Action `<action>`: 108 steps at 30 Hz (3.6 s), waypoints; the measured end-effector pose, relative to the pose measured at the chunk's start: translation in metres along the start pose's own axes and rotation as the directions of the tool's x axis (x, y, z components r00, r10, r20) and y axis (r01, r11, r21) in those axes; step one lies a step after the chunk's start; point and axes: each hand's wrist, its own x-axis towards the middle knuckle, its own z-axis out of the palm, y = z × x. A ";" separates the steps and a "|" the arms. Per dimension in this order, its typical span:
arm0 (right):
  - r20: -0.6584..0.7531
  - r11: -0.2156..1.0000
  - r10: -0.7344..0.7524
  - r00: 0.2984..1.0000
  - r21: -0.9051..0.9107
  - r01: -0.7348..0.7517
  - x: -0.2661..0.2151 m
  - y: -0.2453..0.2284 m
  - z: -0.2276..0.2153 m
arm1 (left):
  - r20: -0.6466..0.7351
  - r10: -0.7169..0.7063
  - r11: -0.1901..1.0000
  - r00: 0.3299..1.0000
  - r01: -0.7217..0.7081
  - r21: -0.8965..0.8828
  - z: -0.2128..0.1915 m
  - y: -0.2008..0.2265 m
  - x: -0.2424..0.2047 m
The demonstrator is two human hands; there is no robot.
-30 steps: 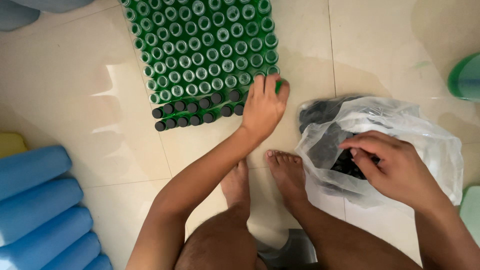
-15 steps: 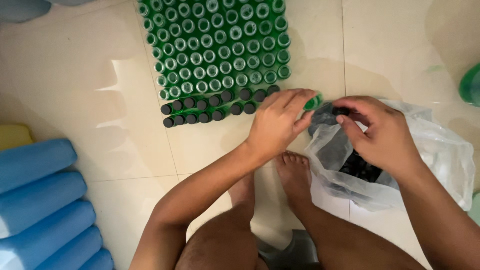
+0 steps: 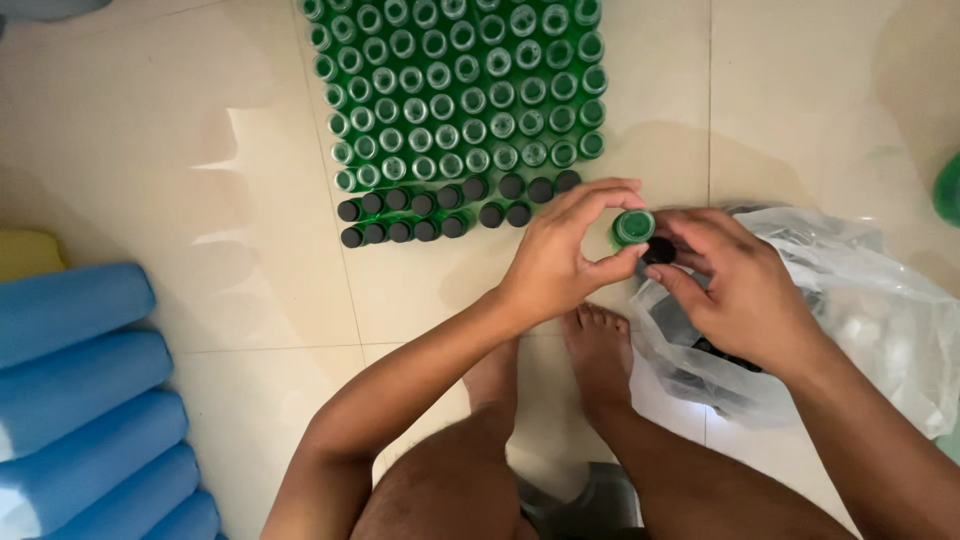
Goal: The person sits on the floor and caps a grid of small green bottles arranged on the tiled surface. They pick up black caps from a plastic bag and screw them onto the bottles one by one, working systematically across the rows.
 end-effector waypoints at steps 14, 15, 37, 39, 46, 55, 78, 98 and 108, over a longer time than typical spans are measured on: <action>-0.136 0.991 -0.134 0.982 -0.024 0.132 0.002 -0.057 -0.019 | 0.046 0.143 0.977 0.989 -0.133 -0.169 -0.023 -0.015 -0.025; -0.134 0.991 -0.137 0.982 -0.027 0.134 0.004 -0.059 -0.017 | 0.042 0.143 0.976 0.989 -0.134 -0.170 -0.021 -0.019 -0.027; -0.033 0.722 -0.400 0.916 -0.627 0.293 0.005 -0.045 0.018 | 0.125 0.186 0.983 0.975 -0.185 -0.018 -0.010 -0.035 -0.054; -0.032 0.714 -0.370 0.928 -0.649 0.262 0.004 -0.036 0.026 | 0.154 0.189 0.982 0.970 -0.184 -0.048 -0.009 -0.033 -0.053; 0.260 0.394 -0.732 0.630 -0.593 0.702 0.017 -0.040 0.028 | 0.377 0.210 0.965 0.902 -0.130 -0.227 -0.015 -0.022 -0.046; 0.199 0.111 -0.965 0.174 -0.291 0.950 0.036 -0.063 0.056 | 0.714 0.355 0.910 0.603 -0.048 -0.412 -0.016 -0.015 -0.054; 0.053 -0.063 -0.997 -0.059 -0.072 0.995 0.020 -0.106 0.069 | 0.687 0.499 0.849 0.528 -0.138 -0.511 0.008 -0.066 -0.067; -0.140 0.647 -0.711 0.689 -0.515 0.562 0.096 -0.026 0.061 | 0.073 -0.333 0.929 0.940 0.314 0.196 0.010 -0.071 -0.021; 0.008 0.684 -0.527 0.850 -0.590 0.430 0.049 0.002 0.074 | 0.202 -0.307 0.931 0.930 0.338 -0.140 -0.001 -0.053 -0.063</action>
